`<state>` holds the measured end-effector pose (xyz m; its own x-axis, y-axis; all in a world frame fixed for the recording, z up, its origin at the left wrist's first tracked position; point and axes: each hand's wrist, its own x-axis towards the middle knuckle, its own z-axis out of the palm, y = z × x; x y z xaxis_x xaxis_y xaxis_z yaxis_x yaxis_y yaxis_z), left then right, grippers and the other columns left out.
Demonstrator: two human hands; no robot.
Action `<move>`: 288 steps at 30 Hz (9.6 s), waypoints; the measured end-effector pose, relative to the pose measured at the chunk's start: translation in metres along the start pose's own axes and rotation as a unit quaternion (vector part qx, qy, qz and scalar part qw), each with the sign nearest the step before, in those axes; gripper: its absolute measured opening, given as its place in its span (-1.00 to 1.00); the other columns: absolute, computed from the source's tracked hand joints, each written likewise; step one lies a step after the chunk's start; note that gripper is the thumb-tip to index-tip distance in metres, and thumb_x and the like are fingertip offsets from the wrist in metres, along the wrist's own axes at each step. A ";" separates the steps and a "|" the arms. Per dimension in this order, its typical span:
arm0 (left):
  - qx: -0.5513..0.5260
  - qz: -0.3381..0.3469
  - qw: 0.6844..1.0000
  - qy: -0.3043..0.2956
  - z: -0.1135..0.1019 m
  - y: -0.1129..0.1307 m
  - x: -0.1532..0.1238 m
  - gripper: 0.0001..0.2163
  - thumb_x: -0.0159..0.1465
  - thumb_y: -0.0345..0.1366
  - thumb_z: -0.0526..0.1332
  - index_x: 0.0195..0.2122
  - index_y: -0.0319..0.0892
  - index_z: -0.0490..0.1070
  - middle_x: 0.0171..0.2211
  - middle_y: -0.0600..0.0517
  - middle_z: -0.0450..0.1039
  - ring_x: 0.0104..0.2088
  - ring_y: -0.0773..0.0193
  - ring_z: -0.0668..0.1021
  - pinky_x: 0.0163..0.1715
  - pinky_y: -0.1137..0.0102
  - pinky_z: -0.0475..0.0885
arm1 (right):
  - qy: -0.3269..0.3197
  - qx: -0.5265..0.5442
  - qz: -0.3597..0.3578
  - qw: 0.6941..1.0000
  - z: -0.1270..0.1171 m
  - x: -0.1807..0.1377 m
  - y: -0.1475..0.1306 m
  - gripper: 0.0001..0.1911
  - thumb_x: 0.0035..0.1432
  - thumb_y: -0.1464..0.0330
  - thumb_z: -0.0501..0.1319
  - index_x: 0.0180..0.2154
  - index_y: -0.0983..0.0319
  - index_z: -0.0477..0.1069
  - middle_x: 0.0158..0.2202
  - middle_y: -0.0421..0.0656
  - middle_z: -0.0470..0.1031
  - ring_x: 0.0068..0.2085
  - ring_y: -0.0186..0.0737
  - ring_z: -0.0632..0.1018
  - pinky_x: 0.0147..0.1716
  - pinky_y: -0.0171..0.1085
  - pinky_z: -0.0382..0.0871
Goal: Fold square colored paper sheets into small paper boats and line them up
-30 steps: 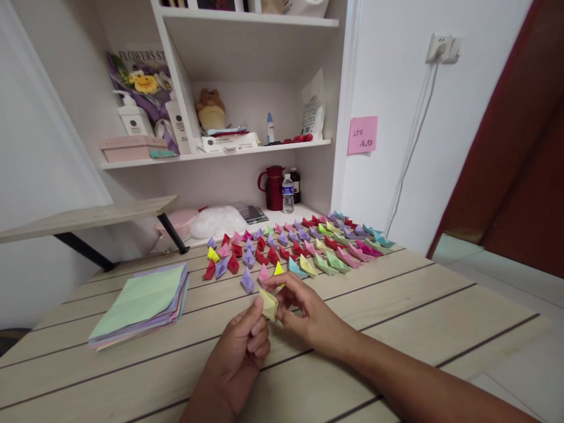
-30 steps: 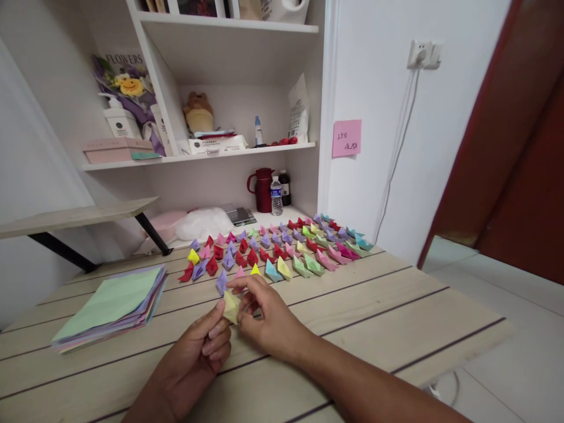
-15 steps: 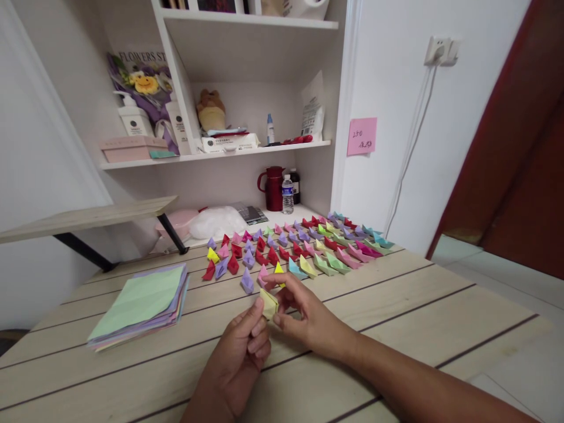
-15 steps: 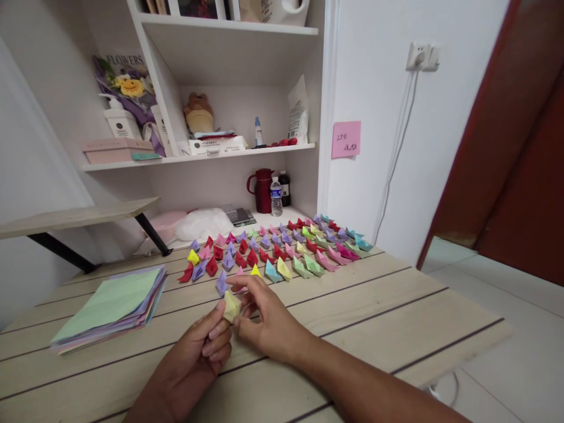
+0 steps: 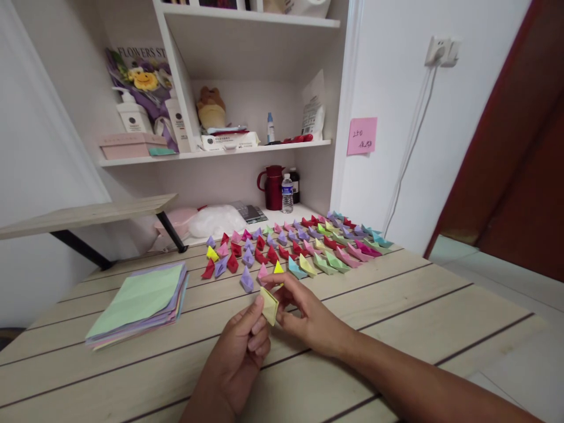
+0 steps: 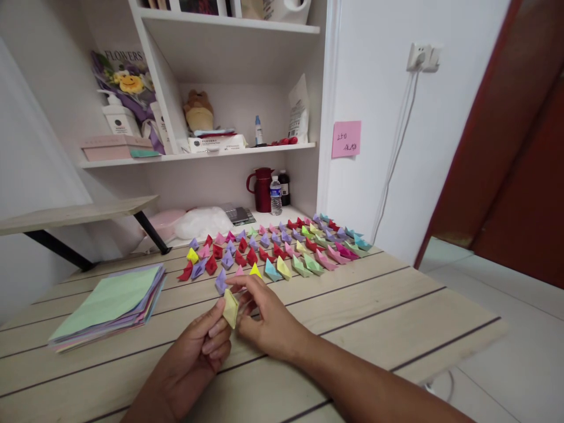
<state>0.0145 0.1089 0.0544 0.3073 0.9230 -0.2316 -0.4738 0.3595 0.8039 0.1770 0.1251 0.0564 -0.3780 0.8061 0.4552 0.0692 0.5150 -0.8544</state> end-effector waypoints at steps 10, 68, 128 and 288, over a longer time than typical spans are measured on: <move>0.011 0.011 1.000 0.012 0.002 -0.001 0.002 -0.50 -0.08 -0.05 0.53 -0.57 -0.15 0.18 -0.69 0.29 0.06 -0.68 0.58 0.06 -0.66 0.55 0.04 | -0.006 -0.006 -0.009 1.000 0.001 0.000 0.001 -0.34 -0.03 0.60 0.12 0.14 0.11 0.29 0.01 -0.13 0.38 -0.10 -0.21 0.46 -0.13 -0.24 0.38; -0.042 -0.026 0.996 0.069 0.005 0.002 -0.001 -0.73 0.35 -0.27 0.21 -0.48 -0.21 0.28 -0.59 0.24 0.06 -0.68 0.58 0.13 -0.67 0.59 0.16 | 0.025 0.346 0.167 0.923 -0.003 0.010 0.010 -0.62 -0.01 0.26 0.43 -0.14 0.21 0.47 -0.54 -0.32 0.39 -0.52 -0.37 0.41 -0.42 -0.34 0.27; 0.006 0.035 0.998 0.055 0.003 -0.002 -0.005 -0.80 0.07 -0.36 0.47 -0.29 -0.25 0.56 -0.28 -0.03 0.55 -0.25 0.32 0.56 -0.13 0.41 0.51 | 0.029 0.058 0.007 0.998 -0.001 0.005 0.002 -0.68 0.04 0.49 0.20 -0.13 0.20 0.51 -0.30 -0.21 0.48 -0.28 -0.24 0.43 -0.21 -0.26 0.31; 0.449 0.370 0.783 0.220 -0.007 -0.003 0.005 -0.71 0.08 -0.06 0.33 -0.20 -0.02 0.59 -0.04 -0.05 0.44 0.06 0.03 0.49 0.13 0.09 0.35 | 0.084 -0.201 -0.031 0.976 -0.014 0.003 0.005 -0.83 0.06 0.59 0.35 -0.45 0.22 0.50 -0.24 -0.14 0.52 -0.12 -0.10 0.49 -0.09 -0.14 0.32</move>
<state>0.0120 0.1128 0.0470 -0.1854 0.8616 0.4726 0.4443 -0.3554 0.8224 0.1890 0.1337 0.0568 -0.2393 0.7885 0.5665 0.4200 0.6101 -0.6718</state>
